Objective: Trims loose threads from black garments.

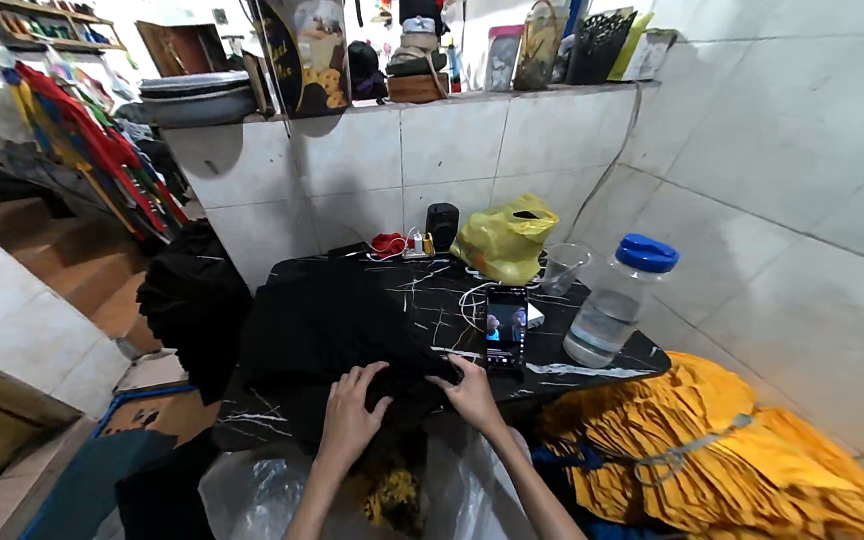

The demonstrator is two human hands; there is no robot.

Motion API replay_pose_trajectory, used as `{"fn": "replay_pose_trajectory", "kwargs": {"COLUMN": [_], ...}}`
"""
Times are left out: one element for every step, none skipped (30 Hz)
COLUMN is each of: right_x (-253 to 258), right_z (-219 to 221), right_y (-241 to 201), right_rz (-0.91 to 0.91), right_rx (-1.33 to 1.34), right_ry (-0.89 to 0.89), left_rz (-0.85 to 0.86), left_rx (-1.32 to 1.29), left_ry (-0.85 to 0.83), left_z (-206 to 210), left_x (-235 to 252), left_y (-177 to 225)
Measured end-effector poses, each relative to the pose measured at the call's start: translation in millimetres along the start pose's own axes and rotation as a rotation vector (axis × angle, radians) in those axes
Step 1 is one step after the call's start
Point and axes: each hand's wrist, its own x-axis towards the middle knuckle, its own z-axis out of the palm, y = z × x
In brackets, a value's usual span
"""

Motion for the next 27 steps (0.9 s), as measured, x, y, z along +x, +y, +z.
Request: {"fn": "replay_pose_trajectory", "kwargs": {"right_x": [-10,-20,-29,-36,-42,-47,-51,-53,-55,-57,-57,-57,-57,-57,-57,-58,-58,-57,-57,-56,-56,-56,-56,-56,-56,-56,-56], "right_z": [0,-1,-2,-4,-6,-9,-11,-13,-13,-13,-12,-12,-12,-12,-11,-10,-9,-8,-6,-4,-4,-4,-4,-4,-5,-5,-5], "right_y": [-4,-7,-8,-8,-6,-4,-4,-3,-2,-1,0,0,-1,-3,-5,-7,-8,-9,-9,-9,-10,-11,-12,-11,-9,-7,-7], "right_rz": [0.017,0.031,0.041,0.047,0.051,0.058,0.063,0.064,0.058,0.048,0.04,0.032,0.029,0.031,0.04,0.051,0.059,0.064,0.064,0.068,0.079,0.092,0.095,0.092,0.079,0.064,0.055], "right_rx": [0.035,0.08,0.141,0.213,0.284,0.331,0.358,0.373,0.384,0.395,0.402,0.407,0.41,0.415,0.416,0.417,0.417,0.418,0.422,0.43,0.437,0.443,0.444,0.436,0.426,0.417,0.416], "right_ry": [-0.047,-0.091,-0.137,-0.183,-0.213,-0.228,-0.226,-0.213,-0.199,-0.189,-0.182,-0.175,-0.162,-0.14,-0.111,-0.081,-0.057,-0.04,-0.025,-0.013,-0.003,0.001,0.005,0.007,0.009,0.012,0.015], "left_rz": [0.017,0.04,0.064,0.08,0.087,0.084,0.079,0.073,0.068,0.062,0.051,0.036,0.017,-0.003,-0.027,-0.053,-0.074,-0.078,-0.065,-0.047,-0.025,-0.012,-0.006,-0.001,0.01,0.027,0.041], "left_rx": [-0.032,-0.073,-0.117,-0.166,-0.218,-0.267,-0.308,-0.34,-0.348,-0.333,-0.296,-0.252,-0.217,-0.191,-0.172,-0.161,-0.157,-0.161,-0.171,-0.186,-0.197,-0.213,-0.24,-0.27,-0.294,-0.313,-0.33], "left_ry": [0.019,0.042,0.079,0.115,0.147,0.173,0.195,0.214,0.235,0.263,0.291,0.317,0.343,0.369,0.385,0.392,0.384,0.373,0.364,0.348,0.325,0.281,0.23,0.192,0.171,0.157,0.148], "left_z": [-2,-1,1,3,4,5,5,6,6,6,7,8,8,7,7,7,7,8,11,13,16,17,17,16,16,17,19], "left_x": [-4,-9,-13,-16,-18,-19,-19,-18,-17,-15,-13,-9,-5,0,4,7,9,12,13,14,13,11,8,5,1,-3,-6], "left_y": [-2,-5,-7,-8,-8,-7,-5,-2,3,8,13,17,21,25,29,33,36,38,38,37,35,34,33,33,34,37,40]}}
